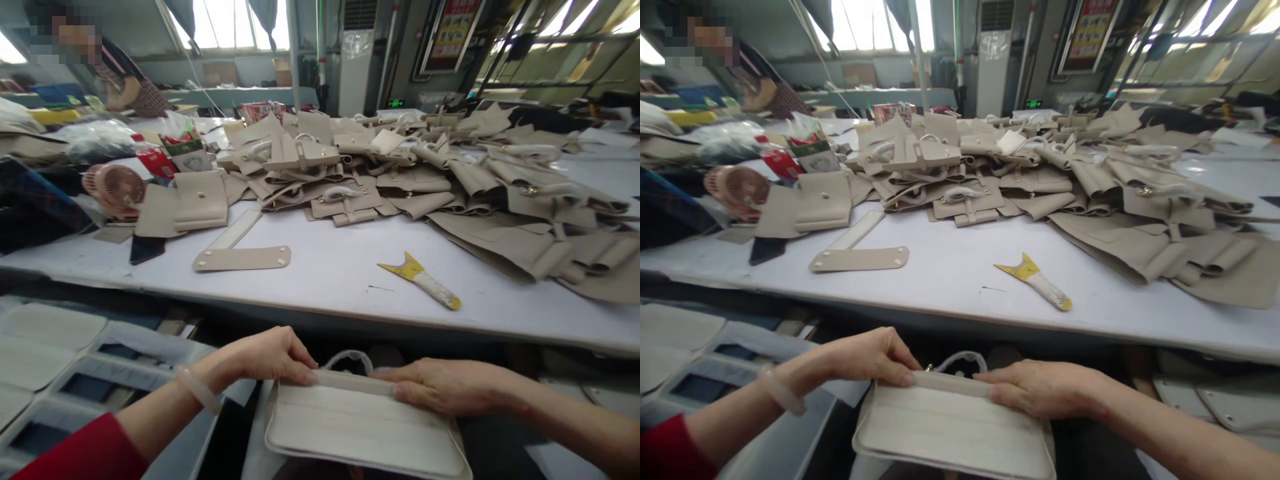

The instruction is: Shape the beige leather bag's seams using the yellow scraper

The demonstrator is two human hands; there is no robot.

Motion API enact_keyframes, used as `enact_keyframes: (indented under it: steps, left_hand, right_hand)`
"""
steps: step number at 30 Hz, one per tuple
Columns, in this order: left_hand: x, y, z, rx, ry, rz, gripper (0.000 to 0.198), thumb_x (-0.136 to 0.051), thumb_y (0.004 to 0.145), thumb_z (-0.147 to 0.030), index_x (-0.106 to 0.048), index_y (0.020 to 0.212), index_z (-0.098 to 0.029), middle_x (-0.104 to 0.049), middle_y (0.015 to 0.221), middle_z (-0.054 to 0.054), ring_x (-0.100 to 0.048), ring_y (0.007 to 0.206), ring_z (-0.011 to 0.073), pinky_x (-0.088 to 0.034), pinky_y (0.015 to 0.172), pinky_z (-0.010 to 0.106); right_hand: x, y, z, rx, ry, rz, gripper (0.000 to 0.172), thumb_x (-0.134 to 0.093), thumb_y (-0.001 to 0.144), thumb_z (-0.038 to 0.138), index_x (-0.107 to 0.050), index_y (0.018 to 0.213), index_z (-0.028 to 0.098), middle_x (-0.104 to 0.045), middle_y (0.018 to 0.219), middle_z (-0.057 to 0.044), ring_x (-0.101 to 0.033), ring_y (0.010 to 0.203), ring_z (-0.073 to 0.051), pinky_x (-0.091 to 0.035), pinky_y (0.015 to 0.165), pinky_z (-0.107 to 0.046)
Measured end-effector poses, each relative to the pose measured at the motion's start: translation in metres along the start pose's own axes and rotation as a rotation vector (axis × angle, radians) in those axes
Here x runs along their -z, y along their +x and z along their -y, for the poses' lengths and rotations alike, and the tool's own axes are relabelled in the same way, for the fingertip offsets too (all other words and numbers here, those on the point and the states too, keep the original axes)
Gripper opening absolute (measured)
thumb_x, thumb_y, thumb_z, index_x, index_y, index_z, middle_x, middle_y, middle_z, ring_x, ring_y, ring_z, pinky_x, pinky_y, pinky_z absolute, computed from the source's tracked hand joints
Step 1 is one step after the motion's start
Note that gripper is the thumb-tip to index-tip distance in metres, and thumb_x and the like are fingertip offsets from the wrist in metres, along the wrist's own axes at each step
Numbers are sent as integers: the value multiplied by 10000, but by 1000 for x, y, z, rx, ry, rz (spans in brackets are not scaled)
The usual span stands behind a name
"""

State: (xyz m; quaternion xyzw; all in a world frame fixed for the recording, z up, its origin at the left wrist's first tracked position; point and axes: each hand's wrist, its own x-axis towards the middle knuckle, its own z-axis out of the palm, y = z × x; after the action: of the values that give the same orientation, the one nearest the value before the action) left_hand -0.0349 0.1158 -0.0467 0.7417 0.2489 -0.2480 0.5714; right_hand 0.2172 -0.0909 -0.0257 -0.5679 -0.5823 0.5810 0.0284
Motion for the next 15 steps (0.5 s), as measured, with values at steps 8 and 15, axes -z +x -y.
enact_keyframes:
  steps: [8,15]
  left_hand:
    - [5,6,5,-10,84,82,313,-663,786,-454,-797,938,-216,-643,732,-42,-497,675,132,-387,594,193]
    - [0,1,6,-50,169,-25,281,-655,772,-450,-804,869,-232,-594,611,-55,-466,590,138,-309,509,222]
  right_hand:
    - [-1,3,12,-68,-10,-42,423,-383,999,477,-552,1375,382,-682,1245,-53,-649,1103,-312,-494,933,-446]
    - [-13,12,10,-84,-38,-189,433,-424,949,571,-655,1270,396,-735,1120,-81,-679,1028,-368,-515,858,-499]
